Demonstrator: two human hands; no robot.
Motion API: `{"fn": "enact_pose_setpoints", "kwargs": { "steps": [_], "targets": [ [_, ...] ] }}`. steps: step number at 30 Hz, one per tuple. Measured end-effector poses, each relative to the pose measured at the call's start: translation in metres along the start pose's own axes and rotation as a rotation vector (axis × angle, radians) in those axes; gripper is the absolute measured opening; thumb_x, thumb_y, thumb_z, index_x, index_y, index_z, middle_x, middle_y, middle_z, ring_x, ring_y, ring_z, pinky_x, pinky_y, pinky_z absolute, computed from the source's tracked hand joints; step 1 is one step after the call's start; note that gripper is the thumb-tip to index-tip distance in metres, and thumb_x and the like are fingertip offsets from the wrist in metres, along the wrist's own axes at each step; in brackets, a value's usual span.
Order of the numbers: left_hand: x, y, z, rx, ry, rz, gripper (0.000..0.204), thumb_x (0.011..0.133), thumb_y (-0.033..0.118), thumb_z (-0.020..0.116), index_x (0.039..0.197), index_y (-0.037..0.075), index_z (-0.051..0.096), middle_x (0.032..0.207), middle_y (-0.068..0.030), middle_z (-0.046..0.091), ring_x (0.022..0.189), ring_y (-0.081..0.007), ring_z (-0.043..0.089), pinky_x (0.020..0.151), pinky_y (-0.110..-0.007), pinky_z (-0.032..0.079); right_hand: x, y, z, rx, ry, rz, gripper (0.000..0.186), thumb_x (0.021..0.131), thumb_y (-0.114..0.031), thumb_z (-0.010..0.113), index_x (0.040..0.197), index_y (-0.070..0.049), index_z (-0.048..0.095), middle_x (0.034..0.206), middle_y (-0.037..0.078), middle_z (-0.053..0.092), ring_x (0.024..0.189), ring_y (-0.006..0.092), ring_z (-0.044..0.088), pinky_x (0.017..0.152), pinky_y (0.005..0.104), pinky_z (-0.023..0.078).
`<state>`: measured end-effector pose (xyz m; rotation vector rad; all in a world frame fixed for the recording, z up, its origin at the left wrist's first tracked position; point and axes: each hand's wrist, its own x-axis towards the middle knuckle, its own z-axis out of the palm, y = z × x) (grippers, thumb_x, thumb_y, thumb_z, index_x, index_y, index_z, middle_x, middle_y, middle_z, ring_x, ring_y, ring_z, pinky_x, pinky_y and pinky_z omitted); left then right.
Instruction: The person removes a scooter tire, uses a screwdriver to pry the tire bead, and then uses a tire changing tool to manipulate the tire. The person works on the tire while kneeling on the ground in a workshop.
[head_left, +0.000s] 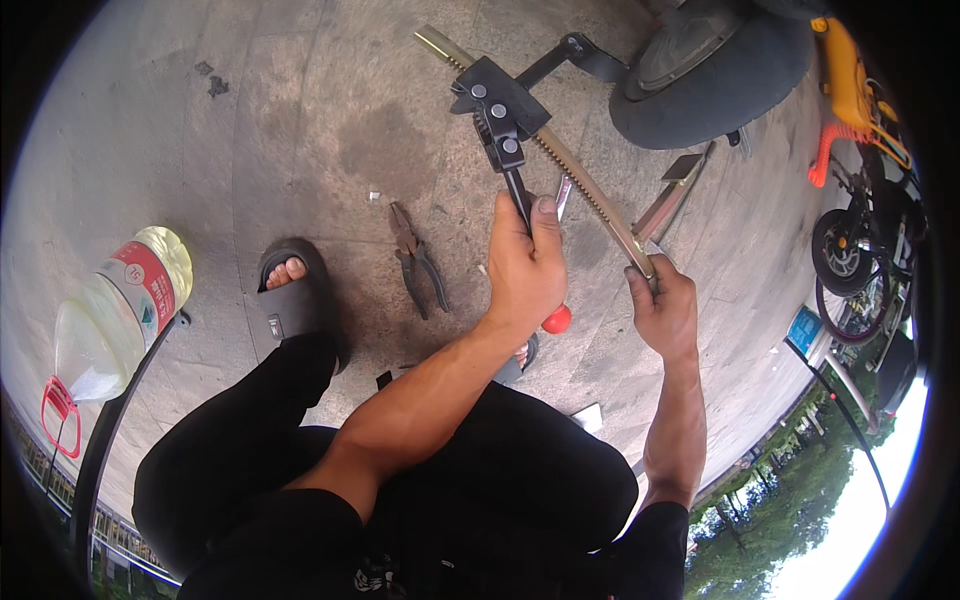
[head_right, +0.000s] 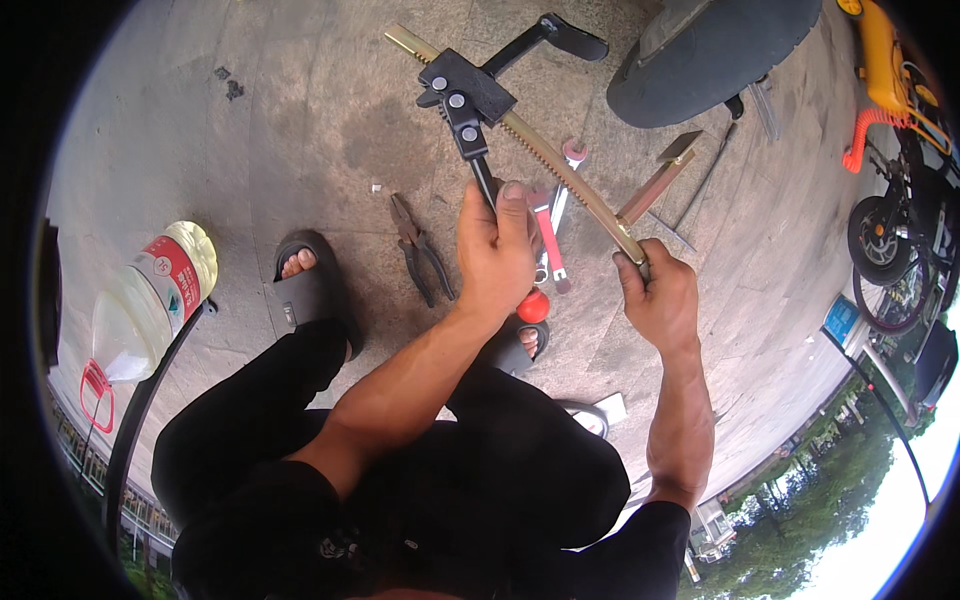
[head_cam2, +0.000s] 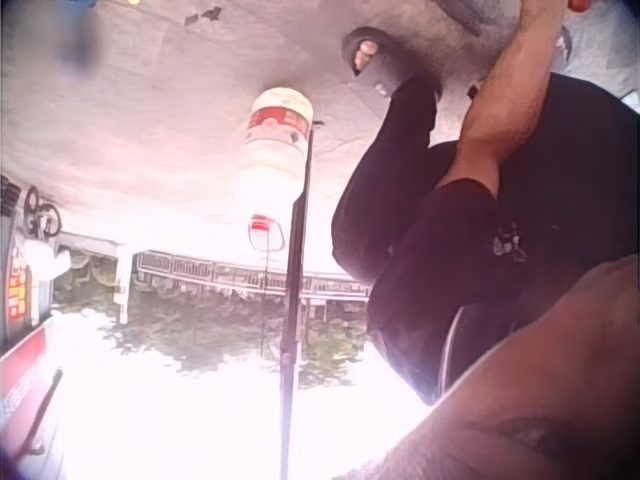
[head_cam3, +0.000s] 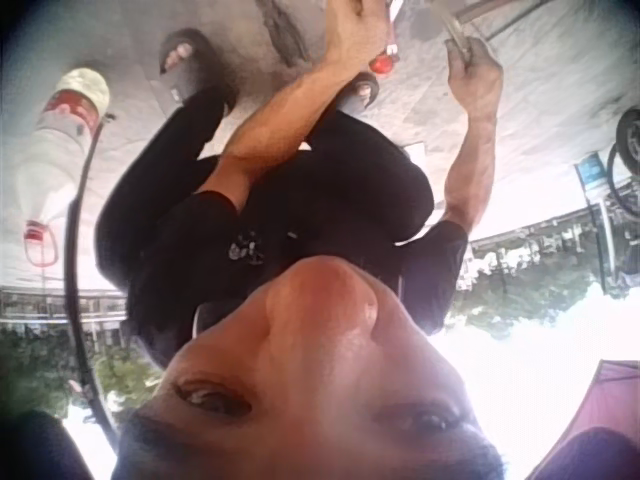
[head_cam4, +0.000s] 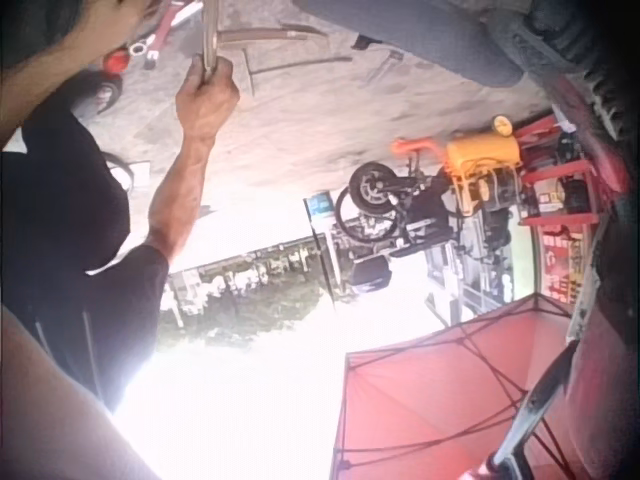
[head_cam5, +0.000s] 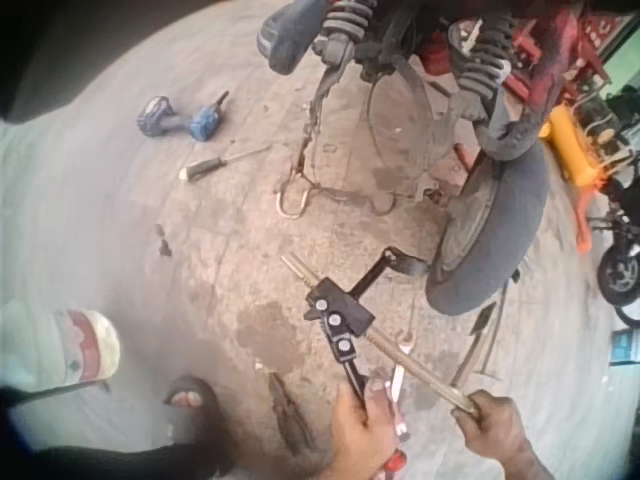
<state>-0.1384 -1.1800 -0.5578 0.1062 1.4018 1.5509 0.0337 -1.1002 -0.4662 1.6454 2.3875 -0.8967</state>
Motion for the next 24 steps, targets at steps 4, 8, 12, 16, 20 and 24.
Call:
{"fn": "enact_pose_setpoints", "kwargs": {
  "steps": [4,8,12,16,20,24],
  "targets": [
    [0.006,-0.034,-0.045,0.02,-0.208,-0.063,0.023,0.101,0.025,0.054,0.105,0.003,0.053,0.066,0.0005,0.048,0.057,-0.0057,0.043,0.05,-0.026,0.035,-0.002,-0.007,-0.006,-0.035,-0.009,-0.009,0.013,0.087,-0.011,0.071,0.088,-0.003,0.06,0.054,0.014,0.052,0.045,0.03,0.052,0.045,0.0366,0.04],
    [0.015,-0.038,-0.053,0.0,-0.225,-0.097,0.024,0.101,0.025,0.053,0.107,0.002,0.053,0.064,0.0018,0.047,0.054,-0.0043,0.042,0.048,-0.023,0.034,0.006,-0.003,-0.008,-0.1,-0.013,-0.011,0.014,0.086,-0.011,0.071,0.09,-0.003,0.06,0.056,0.015,0.054,0.046,0.0305,0.054,0.046,0.0366,0.041],
    [0.004,-0.007,-0.013,-0.249,-0.102,-0.174,0.018,0.102,0.023,0.053,0.099,0.005,0.049,0.064,0.0028,0.047,0.053,-0.0047,0.043,0.046,-0.025,0.035,0.008,-0.006,-0.008,-0.082,-0.062,0.015,0.014,0.086,-0.01,0.071,0.09,-0.002,0.06,0.054,0.014,0.051,0.045,0.0284,0.051,0.045,0.0357,0.04],
    [0.044,0.029,-0.076,0.104,-0.507,-0.345,0.023,0.099,0.028,0.058,0.095,0.006,0.053,0.063,0.0055,0.042,0.054,-0.0051,0.039,0.047,-0.024,0.031,0.009,-0.007,-0.027,-0.101,-0.022,0.034,0.013,0.086,-0.01,0.07,0.09,-0.002,0.06,0.055,0.014,0.05,0.044,0.0258,0.048,0.045,0.0346,0.038],
    [0.051,0.031,-0.076,0.002,-0.539,-0.4,0.027,0.1,0.032,0.057,0.093,0.006,0.053,0.063,0.0057,0.043,0.054,-0.005,0.041,0.046,-0.024,0.031,0.012,-0.001,-0.027,-0.085,-0.038,0.028,0.013,0.087,-0.01,0.07,0.088,-0.001,0.061,0.055,0.014,0.051,0.044,0.0249,0.048,0.045,0.0341,0.039],
    [0.006,0.025,-0.019,-0.36,-0.268,-0.349,0.026,0.101,0.029,0.055,0.106,0.004,0.054,0.068,0.0034,0.046,0.054,-0.0055,0.042,0.046,-0.023,0.032,0.011,0.005,-0.02,-0.034,-0.099,0.023,0.012,0.087,-0.009,0.07,0.088,-0.001,0.061,0.055,0.013,0.05,0.044,0.0209,0.045,0.045,0.0326,0.038]
  ]
}}
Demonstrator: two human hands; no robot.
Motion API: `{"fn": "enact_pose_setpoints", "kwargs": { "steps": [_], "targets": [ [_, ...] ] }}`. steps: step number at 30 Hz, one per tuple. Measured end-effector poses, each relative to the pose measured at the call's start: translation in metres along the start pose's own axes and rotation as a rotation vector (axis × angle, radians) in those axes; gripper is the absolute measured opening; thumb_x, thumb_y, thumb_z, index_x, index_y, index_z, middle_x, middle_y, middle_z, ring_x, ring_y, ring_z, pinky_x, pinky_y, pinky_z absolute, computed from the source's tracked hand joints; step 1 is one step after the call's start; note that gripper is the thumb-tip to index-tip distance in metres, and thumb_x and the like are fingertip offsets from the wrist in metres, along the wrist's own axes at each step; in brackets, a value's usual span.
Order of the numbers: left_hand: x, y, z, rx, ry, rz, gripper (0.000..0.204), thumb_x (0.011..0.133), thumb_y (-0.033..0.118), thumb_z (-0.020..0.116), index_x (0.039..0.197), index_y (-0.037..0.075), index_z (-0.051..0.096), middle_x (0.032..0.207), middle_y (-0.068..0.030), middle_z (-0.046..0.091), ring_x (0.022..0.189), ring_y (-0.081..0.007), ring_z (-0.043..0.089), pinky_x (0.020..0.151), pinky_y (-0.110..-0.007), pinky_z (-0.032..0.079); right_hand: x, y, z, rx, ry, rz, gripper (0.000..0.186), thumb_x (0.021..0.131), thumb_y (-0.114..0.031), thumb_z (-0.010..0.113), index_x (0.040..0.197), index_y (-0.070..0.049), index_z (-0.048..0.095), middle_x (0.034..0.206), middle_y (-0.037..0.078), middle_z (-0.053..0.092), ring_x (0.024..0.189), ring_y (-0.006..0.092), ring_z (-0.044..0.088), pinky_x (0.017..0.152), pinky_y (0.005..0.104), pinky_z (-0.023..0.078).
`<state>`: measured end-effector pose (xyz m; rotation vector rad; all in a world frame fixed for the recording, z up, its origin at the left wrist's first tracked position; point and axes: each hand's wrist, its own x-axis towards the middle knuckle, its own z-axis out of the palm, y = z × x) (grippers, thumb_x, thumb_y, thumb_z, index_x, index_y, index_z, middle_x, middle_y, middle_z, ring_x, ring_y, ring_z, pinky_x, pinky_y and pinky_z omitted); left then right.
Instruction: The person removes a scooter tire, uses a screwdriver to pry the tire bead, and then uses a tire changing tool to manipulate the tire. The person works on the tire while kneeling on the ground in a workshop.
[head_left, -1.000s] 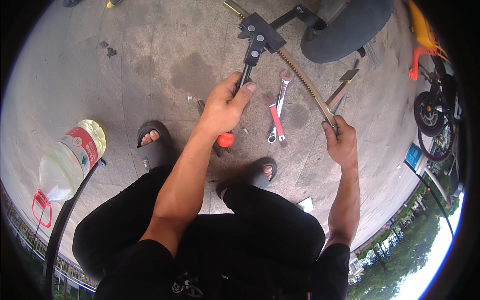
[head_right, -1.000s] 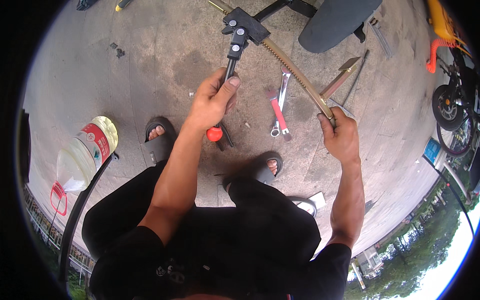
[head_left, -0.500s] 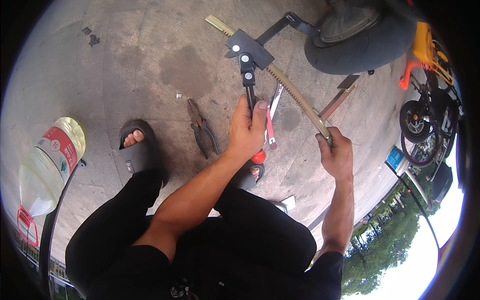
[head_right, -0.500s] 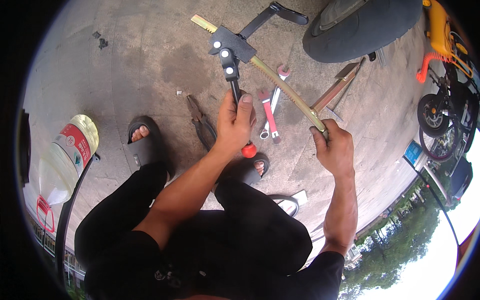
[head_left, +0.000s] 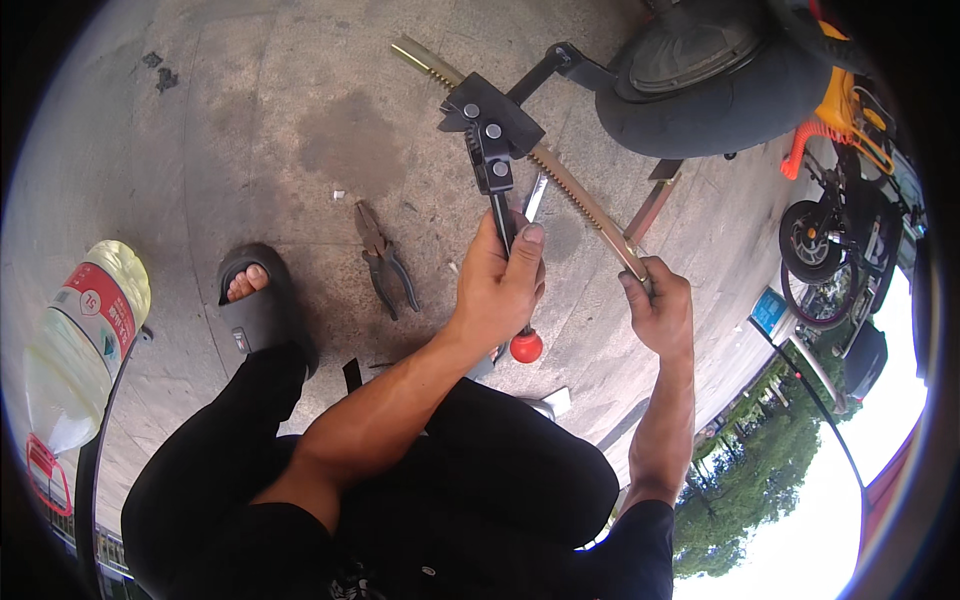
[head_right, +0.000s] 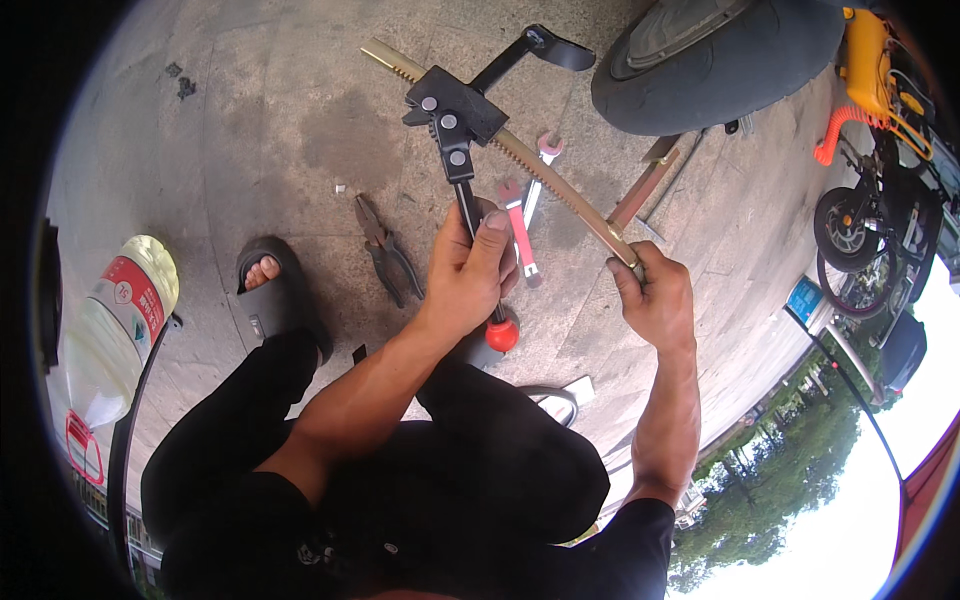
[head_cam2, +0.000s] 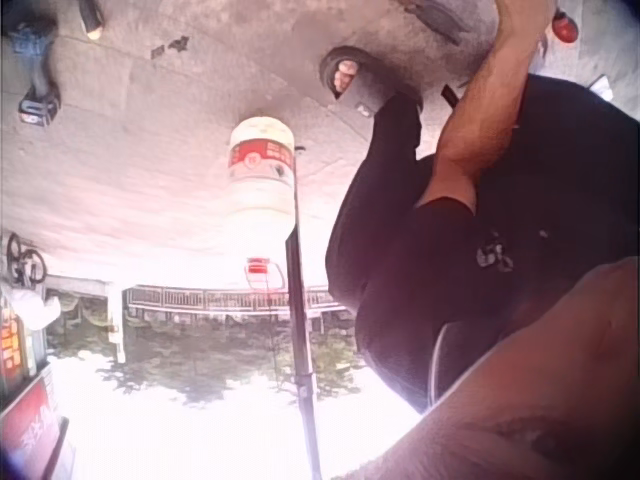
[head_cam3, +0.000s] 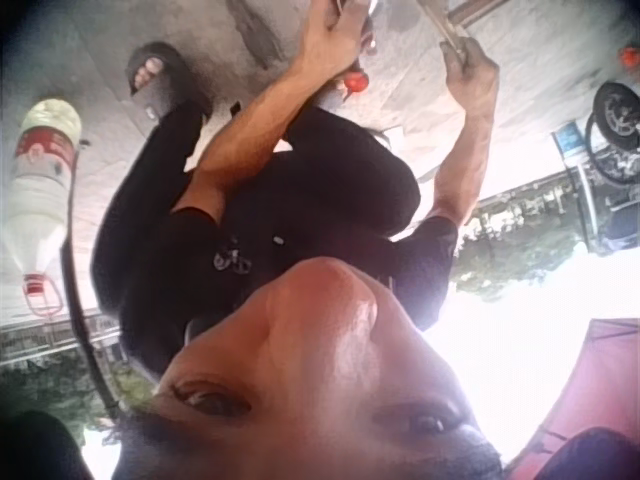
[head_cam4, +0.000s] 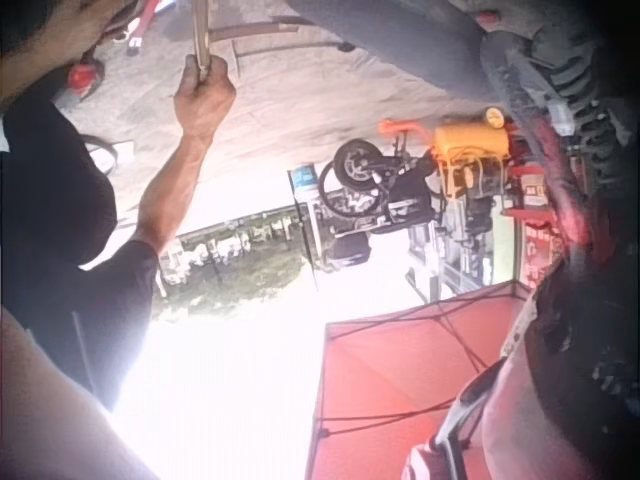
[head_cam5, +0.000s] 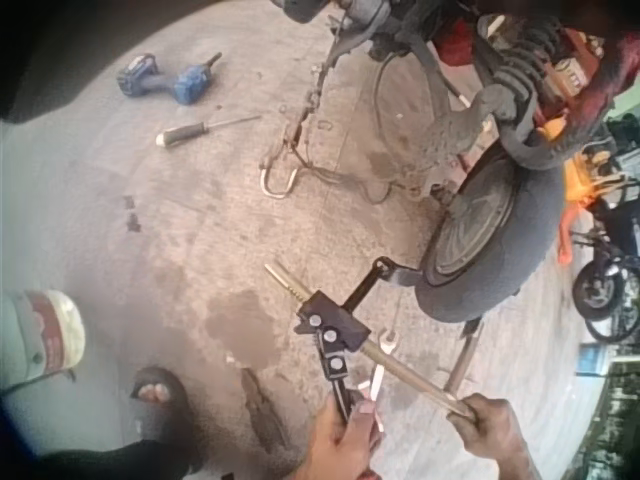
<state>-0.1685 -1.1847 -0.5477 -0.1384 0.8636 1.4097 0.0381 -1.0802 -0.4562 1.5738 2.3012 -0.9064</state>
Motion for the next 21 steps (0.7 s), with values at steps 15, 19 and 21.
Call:
{"fn": "enact_pose_setpoints", "kwargs": {
  "steps": [15,19,21],
  "targets": [
    [-0.005,0.027,-0.065,0.336,-0.296,-0.207,0.025,0.101,0.025,0.053,0.111,0.002,0.051,0.061,0.003,0.041,0.049,-0.0065,0.039,0.047,-0.023,0.035,0.003,-0.007,0.005,-0.005,0.088,0.008,0.012,0.087,-0.008,0.07,0.09,-0.001,0.061,0.055,0.01,0.052,0.045,0.018,0.047,0.045,0.0304,0.039],
    [0.007,0.032,-0.055,0.431,-0.181,-0.015,0.024,0.103,0.029,0.05,0.102,0.005,0.051,0.062,0.0028,0.044,0.049,-0.0053,0.04,0.044,-0.022,0.032,0.007,-0.01,0.009,0.038,0.123,0.048,0.012,0.088,-0.008,0.069,0.091,0.0,0.06,0.055,0.009,0.051,0.045,0.0147,0.045,0.045,0.0294,0.038],
    [-0.008,0.0,-0.018,0.12,-0.12,0.015,0.024,0.102,0.027,0.051,0.109,0.004,0.05,0.071,0.0027,0.046,0.055,-0.0054,0.043,0.049,-0.022,0.036,0.008,-0.01,0.013,0.068,0.076,0.016,0.012,0.088,-0.008,0.069,0.091,0.0,0.061,0.055,0.009,0.05,0.045,0.0137,0.045,0.045,0.0291,0.037]
  ]
}}
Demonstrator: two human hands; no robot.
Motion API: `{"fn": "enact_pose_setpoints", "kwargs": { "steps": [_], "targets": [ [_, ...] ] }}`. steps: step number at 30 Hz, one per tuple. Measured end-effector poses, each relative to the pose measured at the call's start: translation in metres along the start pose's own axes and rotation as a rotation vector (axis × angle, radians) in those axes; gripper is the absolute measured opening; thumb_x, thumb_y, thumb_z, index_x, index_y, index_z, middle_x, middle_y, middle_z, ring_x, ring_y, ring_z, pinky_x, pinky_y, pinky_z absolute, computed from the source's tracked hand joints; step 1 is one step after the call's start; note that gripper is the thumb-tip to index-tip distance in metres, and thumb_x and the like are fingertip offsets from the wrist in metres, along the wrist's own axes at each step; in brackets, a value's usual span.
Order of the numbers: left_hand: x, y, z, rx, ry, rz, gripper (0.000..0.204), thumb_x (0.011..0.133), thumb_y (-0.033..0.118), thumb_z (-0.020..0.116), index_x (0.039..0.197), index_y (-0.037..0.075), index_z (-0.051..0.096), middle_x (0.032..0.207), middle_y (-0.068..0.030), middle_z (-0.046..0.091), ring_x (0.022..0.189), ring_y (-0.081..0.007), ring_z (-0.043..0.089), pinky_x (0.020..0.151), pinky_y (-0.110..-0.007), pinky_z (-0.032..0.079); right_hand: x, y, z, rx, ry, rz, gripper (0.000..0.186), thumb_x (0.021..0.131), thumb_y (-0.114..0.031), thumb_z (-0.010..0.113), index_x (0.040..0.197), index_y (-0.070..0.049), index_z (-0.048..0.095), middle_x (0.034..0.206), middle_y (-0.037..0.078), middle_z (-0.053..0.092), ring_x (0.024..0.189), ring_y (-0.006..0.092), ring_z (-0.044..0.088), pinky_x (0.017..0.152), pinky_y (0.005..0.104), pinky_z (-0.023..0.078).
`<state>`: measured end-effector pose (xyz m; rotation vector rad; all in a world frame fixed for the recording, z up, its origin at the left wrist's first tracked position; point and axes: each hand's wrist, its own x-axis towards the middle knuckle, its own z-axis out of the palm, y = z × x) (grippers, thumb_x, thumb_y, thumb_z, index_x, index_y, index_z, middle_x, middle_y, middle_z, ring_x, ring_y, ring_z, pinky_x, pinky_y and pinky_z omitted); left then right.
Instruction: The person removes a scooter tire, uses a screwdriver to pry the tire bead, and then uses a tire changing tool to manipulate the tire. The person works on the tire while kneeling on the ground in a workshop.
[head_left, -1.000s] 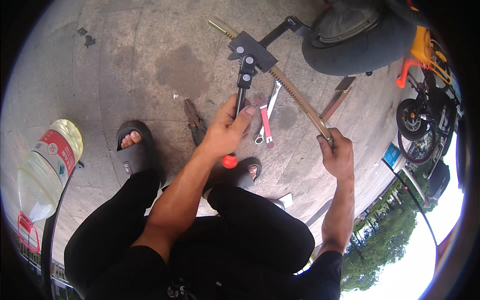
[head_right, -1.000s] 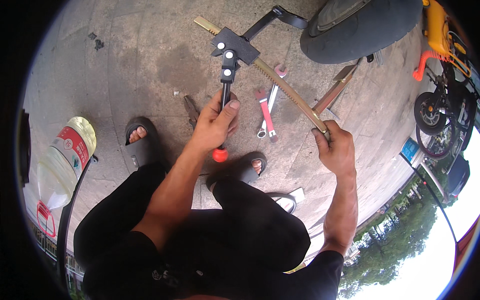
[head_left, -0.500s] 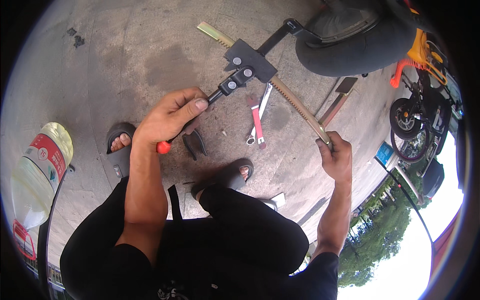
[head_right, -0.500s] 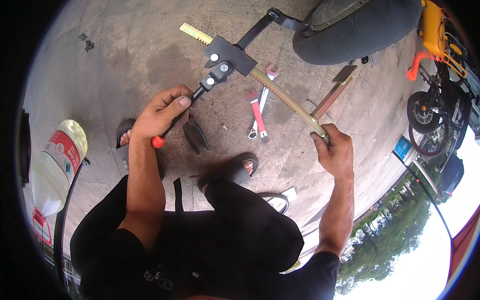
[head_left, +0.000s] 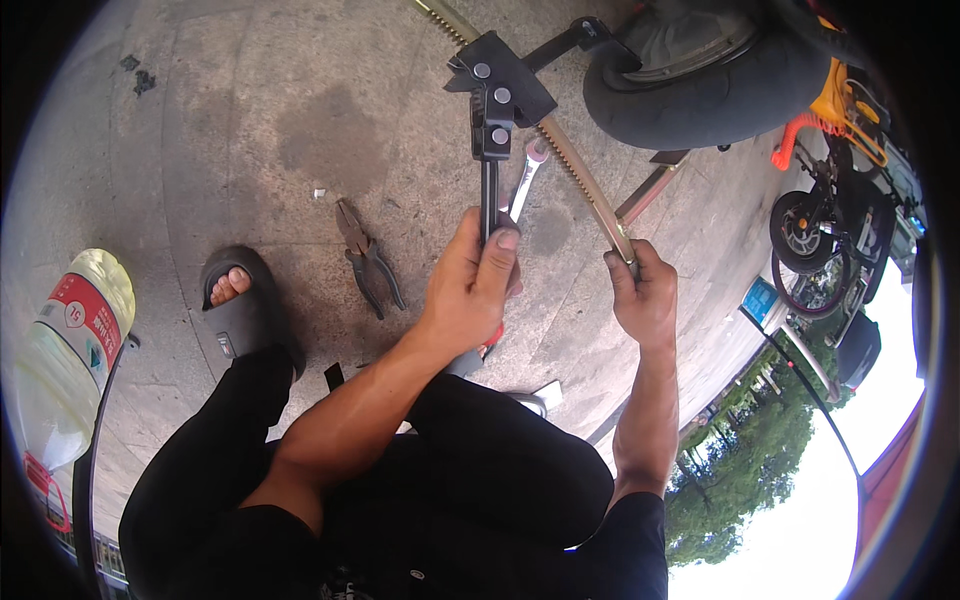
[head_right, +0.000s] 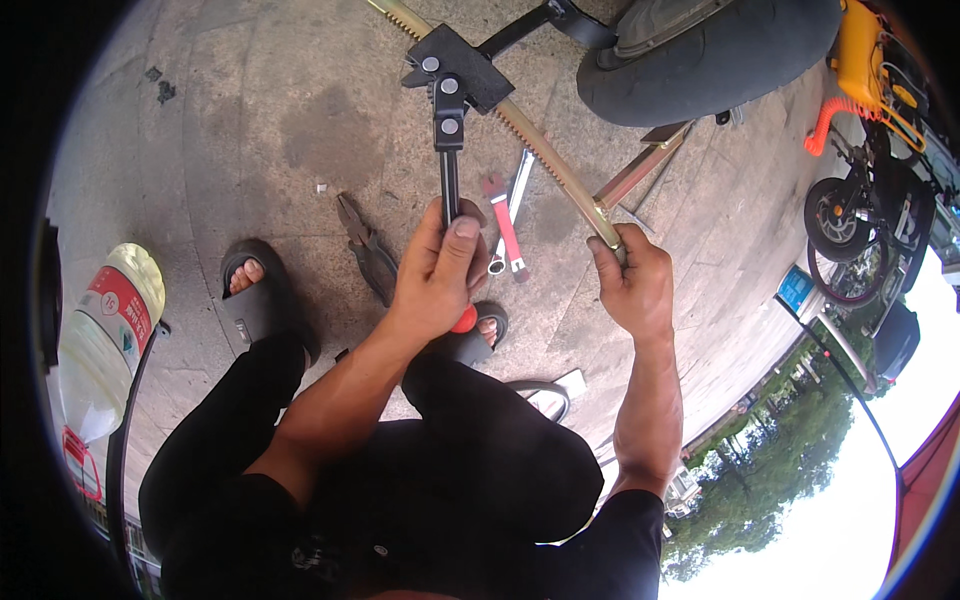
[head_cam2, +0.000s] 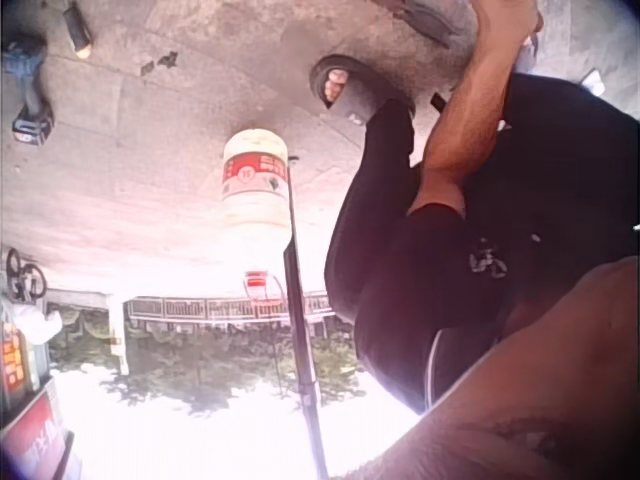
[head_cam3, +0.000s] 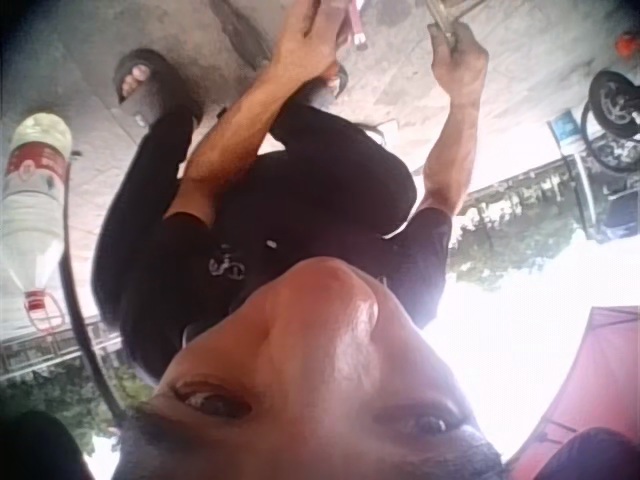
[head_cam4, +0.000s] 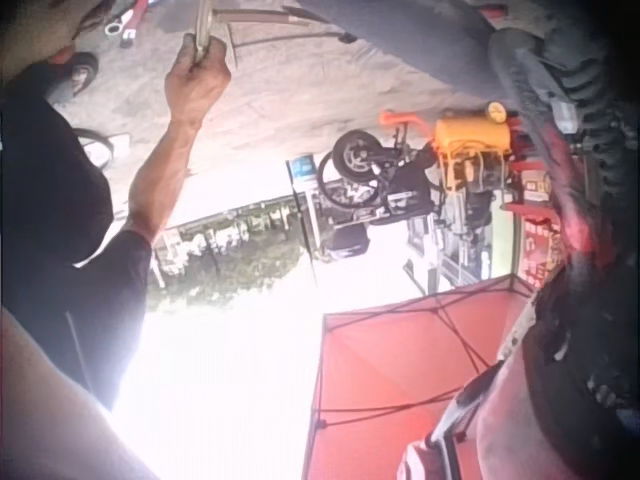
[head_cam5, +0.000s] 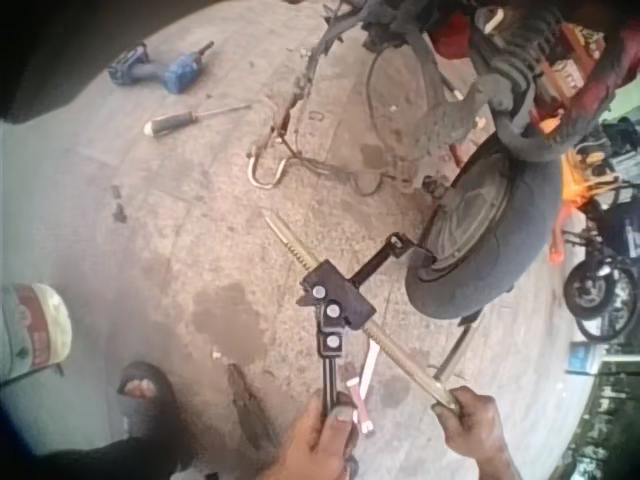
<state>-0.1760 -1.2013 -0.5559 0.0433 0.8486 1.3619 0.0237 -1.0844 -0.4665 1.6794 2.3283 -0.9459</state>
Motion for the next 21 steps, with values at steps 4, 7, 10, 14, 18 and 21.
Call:
{"fn": "enact_pose_setpoints", "kwargs": {
  "steps": [4,7,10,14,18,21],
  "targets": [
    [0.001,0.027,-0.037,0.11,-0.155,-0.202,0.025,0.1,0.029,0.055,0.104,0.004,0.052,0.067,0.0037,0.044,0.054,-0.0054,0.04,0.048,-0.023,0.032,-0.002,0.003,0.001,-0.017,0.031,0.028,0.014,0.088,-0.009,0.07,0.092,0.0,0.061,0.054,0.009,0.049,0.045,0.0155,0.043,0.044,0.0298,0.037],
    [0.02,0.052,-0.077,0.583,-0.251,-0.209,0.03,0.099,0.033,0.057,0.095,0.003,0.055,0.063,0.0023,0.046,0.057,-0.007,0.044,0.051,-0.026,0.036,-0.001,0.004,-0.002,-0.049,0.077,0.05,0.014,0.087,-0.01,0.071,0.092,-0.001,0.061,0.054,0.01,0.048,0.045,0.0159,0.043,0.045,0.0305,0.037],
    [0.006,0.003,-0.025,0.4,0.078,-0.038,0.031,0.101,0.033,0.053,0.102,0.002,0.052,0.068,-0.0015,0.049,0.06,-0.0093,0.047,0.054,-0.027,0.039,0.002,0.002,-0.001,-0.096,0.038,-0.005,0.014,0.087,-0.01,0.071,0.091,-0.001,0.061,0.055,0.011,0.05,0.044,0.0189,0.045,0.045,0.0316,0.038],
    [-0.007,0.004,-0.011,0.001,-0.007,-0.105,0.019,0.1,0.022,0.055,0.106,0.005,0.049,0.069,0.0032,0.046,0.057,-0.0042,0.042,0.051,-0.022,0.035,0.004,-0.004,-0.004,-0.112,0.005,-0.006,0.014,0.087,-0.011,0.071,0.091,-0.002,0.061,0.055,0.012,0.051,0.044,0.0217,0.046,0.045,0.0322,0.039],
    [0.017,0.039,-0.068,0.431,-0.246,-0.236,0.022,0.099,0.025,0.057,0.094,0.003,0.054,0.064,0.003,0.046,0.056,-0.0053,0.042,0.05,-0.024,0.035,0.005,-0.005,-0.009,-0.126,0.031,-0.021,0.014,0.087,-0.012,0.071,0.091,-0.002,0.061,0.054,0.012,0.05,0.043,0.0221,0.047,0.045,0.0328,0.038],
    [0.005,0.012,-0.018,0.469,0.084,-0.012,0.026,0.1,0.028,0.056,0.097,0.002,0.055,0.069,0.001,0.048,0.061,-0.0072,0.044,0.054,-0.027,0.038,0.003,-0.004,-0.008,-0.153,0.03,0.015,0.015,0.087,-0.013,0.071,0.089,-0.002,0.06,0.053,0.012,0.05,0.043,0.0219,0.047,0.045,0.0327,0.038]
  ]
}}
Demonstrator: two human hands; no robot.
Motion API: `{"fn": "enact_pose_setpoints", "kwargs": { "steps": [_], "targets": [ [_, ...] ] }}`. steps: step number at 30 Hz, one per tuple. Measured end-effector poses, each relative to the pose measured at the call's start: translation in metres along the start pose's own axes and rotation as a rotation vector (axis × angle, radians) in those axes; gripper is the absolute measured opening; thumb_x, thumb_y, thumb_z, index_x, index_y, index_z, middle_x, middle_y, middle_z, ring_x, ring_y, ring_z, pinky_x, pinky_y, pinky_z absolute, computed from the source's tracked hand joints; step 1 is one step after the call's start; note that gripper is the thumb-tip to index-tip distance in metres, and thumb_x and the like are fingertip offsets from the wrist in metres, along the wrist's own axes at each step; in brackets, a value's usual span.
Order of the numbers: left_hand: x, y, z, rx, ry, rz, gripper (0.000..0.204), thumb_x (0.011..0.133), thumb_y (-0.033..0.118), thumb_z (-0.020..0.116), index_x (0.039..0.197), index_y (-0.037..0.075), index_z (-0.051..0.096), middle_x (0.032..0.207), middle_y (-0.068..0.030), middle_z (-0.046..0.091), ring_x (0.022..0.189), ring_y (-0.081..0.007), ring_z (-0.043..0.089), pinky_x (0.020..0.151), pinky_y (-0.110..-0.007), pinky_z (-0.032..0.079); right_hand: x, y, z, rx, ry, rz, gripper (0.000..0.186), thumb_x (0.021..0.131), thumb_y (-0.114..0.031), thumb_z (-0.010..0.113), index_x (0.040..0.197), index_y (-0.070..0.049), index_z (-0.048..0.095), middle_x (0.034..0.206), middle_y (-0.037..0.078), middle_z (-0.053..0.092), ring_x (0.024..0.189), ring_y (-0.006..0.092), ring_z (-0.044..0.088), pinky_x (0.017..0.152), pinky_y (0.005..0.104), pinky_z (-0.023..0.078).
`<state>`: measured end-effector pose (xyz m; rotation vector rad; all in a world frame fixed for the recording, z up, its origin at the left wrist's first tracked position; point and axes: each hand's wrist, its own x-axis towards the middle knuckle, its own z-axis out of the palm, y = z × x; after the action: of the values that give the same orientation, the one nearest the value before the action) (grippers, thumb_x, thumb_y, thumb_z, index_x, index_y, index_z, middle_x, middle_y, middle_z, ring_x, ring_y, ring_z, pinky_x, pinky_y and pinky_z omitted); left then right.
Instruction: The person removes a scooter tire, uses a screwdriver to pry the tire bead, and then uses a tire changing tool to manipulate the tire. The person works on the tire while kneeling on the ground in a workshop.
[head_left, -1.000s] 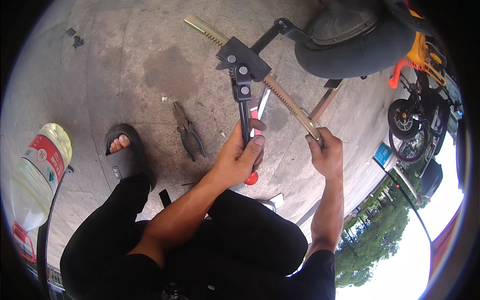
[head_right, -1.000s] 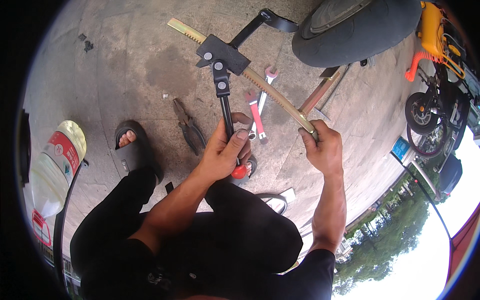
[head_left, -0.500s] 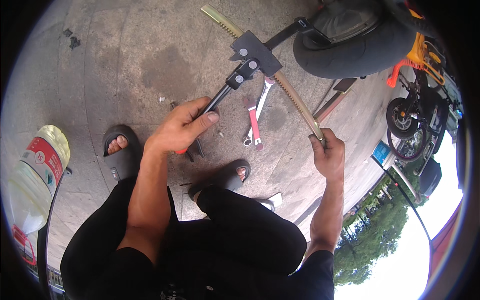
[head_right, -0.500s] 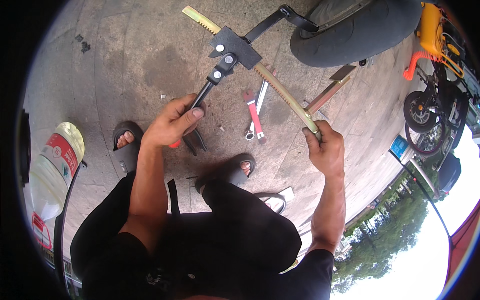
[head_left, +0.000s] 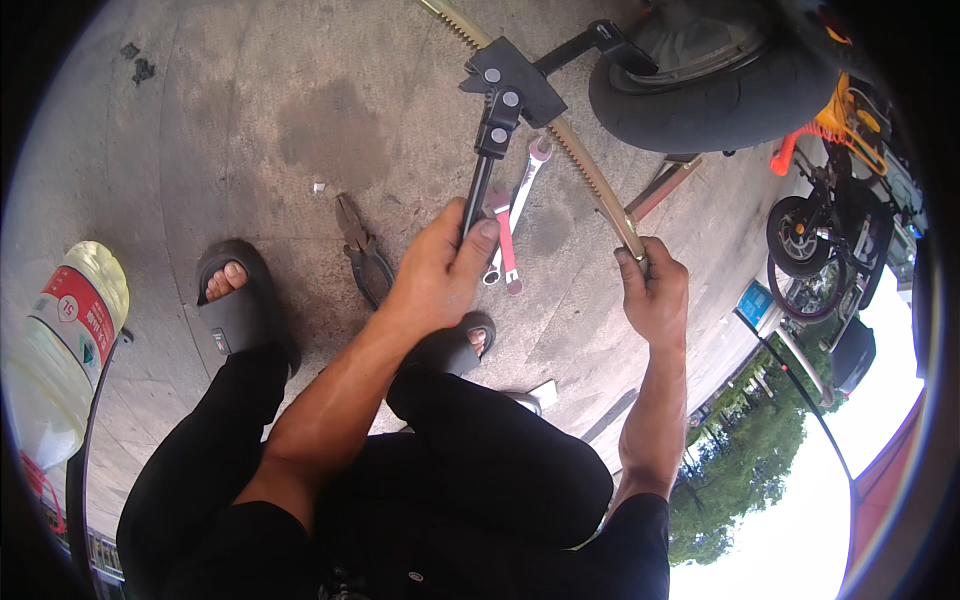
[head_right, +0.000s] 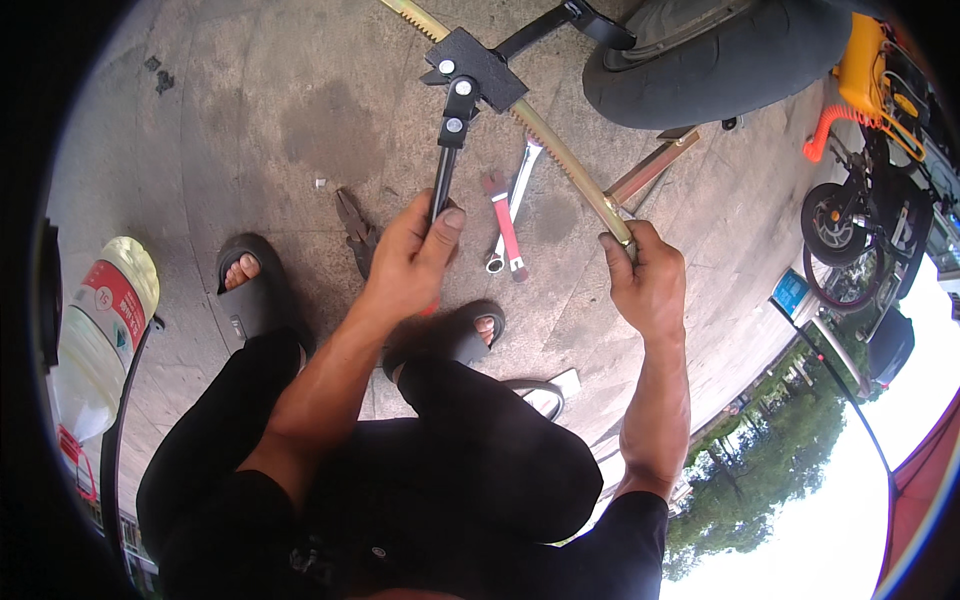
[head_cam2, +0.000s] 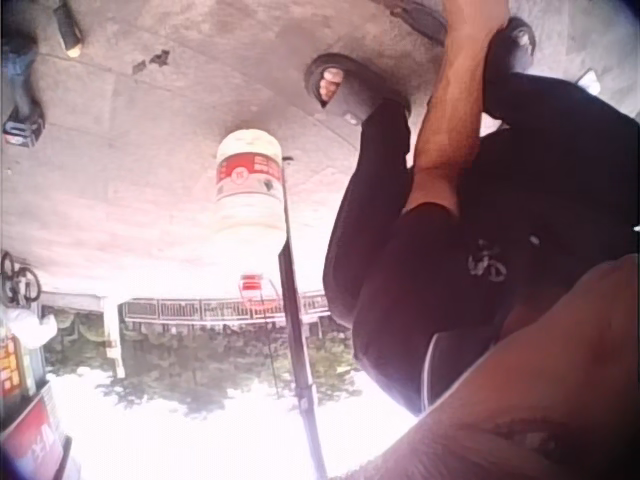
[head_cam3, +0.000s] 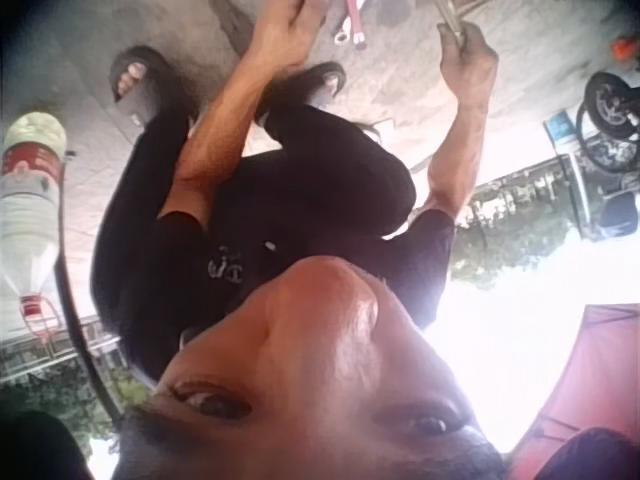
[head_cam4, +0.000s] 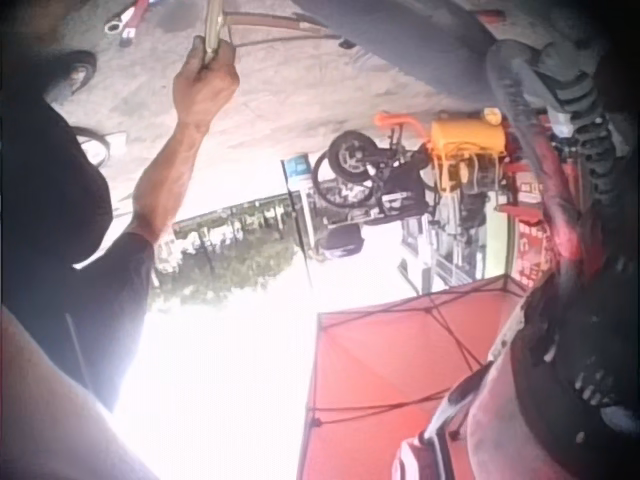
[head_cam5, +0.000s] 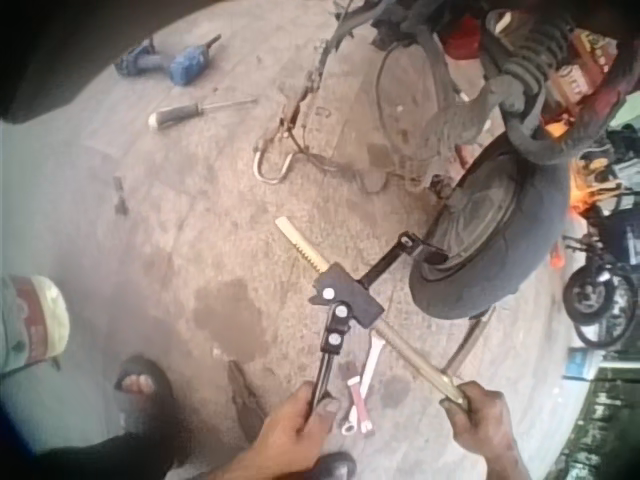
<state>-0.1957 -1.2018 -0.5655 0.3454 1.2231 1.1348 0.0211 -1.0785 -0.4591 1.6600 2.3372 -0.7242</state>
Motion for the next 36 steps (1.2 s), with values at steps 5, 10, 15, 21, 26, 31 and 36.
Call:
{"fn": "enact_pose_setpoints", "kwargs": {
  "steps": [5,10,15,21,26,31,36],
  "targets": [
    [-0.003,0.001,-0.018,-0.223,-0.24,-0.095,0.02,0.098,0.023,0.06,0.097,0.003,0.055,0.066,0.0021,0.045,0.06,-0.0059,0.041,0.052,-0.026,0.036,0.0,-0.001,-0.003,0.032,-0.026,0.001,0.013,0.088,-0.011,0.07,0.089,-0.002,0.06,0.055,0.011,0.05,0.045,0.0181,0.044,0.045,0.0308,0.037],
    [0.012,0.012,-0.029,0.222,-0.124,0.038,0.02,0.097,0.02,0.059,0.098,0.002,0.053,0.061,-0.0013,0.046,0.053,-0.0117,0.046,0.049,-0.03,0.037,0.002,-0.002,0.0,0.056,0.018,-0.007,0.013,0.089,-0.011,0.069,0.091,-0.002,0.06,0.056,0.011,0.052,0.045,0.0184,0.047,0.045,0.0317,0.038],
    [-0.031,-0.024,0.048,-0.243,0.036,0.04,0.022,0.099,0.017,0.055,0.111,0.001,0.046,0.077,-0.004,0.049,0.068,-0.0126,0.047,0.061,-0.032,0.04,-0.001,-0.003,0.006,0.059,-0.091,-0.045,0.014,0.087,-0.012,0.071,0.092,-0.002,0.061,0.055,0.012,0.051,0.045,0.0233,0.048,0.046,0.034,0.039],
    [-0.008,-0.028,0.016,-0.142,-0.119,0.044,0.023,0.1,0.022,0.053,0.109,0.001,0.049,0.075,-0.0052,0.053,0.065,-0.0142,0.051,0.058,-0.032,0.043,0.006,-0.004,-0.001,0.075,0.035,-0.022,0.014,0.089,-0.012,0.069,0.093,-0.001,0.061,0.054,0.01,0.048,0.045,0.0169,0.043,0.045,0.0318,0.037],
    [-0.028,0.003,0.077,-0.312,0.088,0.076,0.015,0.099,0.014,0.052,0.1,0.003,0.043,0.071,-0.0064,0.045,0.061,-0.0176,0.046,0.057,-0.035,0.04,-0.001,-0.008,-0.004,0.103,-0.092,-0.034,0.012,0.091,-0.011,0.067,0.091,-0.001,0.06,0.055,0.009,0.048,0.046,0.0151,0.042,0.045,0.0307,0.036],
    [-0.026,-0.016,0.01,-0.259,-0.207,-0.041,0.014,0.1,0.015,0.052,0.099,0.004,0.045,0.074,-0.0011,0.048,0.062,-0.008,0.043,0.055,-0.028,0.038,0.005,-0.004,-0.027,0.106,-0.016,-0.065,0.013,0.091,-0.01,0.068,0.091,0.0,0.061,0.055,0.006,0.049,0.048,0.0114,0.043,0.046,0.0292,0.035],
    [-0.043,-0.046,0.063,-0.444,-0.075,0.04,0.012,0.1,0.014,0.052,0.101,0.005,0.044,0.072,-0.0039,0.045,0.062,-0.0116,0.043,0.057,-0.031,0.038,0.004,-0.005,-0.024,0.044,-0.057,-0.068,0.014,0.088,-0.009,0.07,0.09,0.0,0.06,0.054,0.009,0.048,0.045,0.0151,0.043,0.045,0.0303,0.035]
  ]
}}
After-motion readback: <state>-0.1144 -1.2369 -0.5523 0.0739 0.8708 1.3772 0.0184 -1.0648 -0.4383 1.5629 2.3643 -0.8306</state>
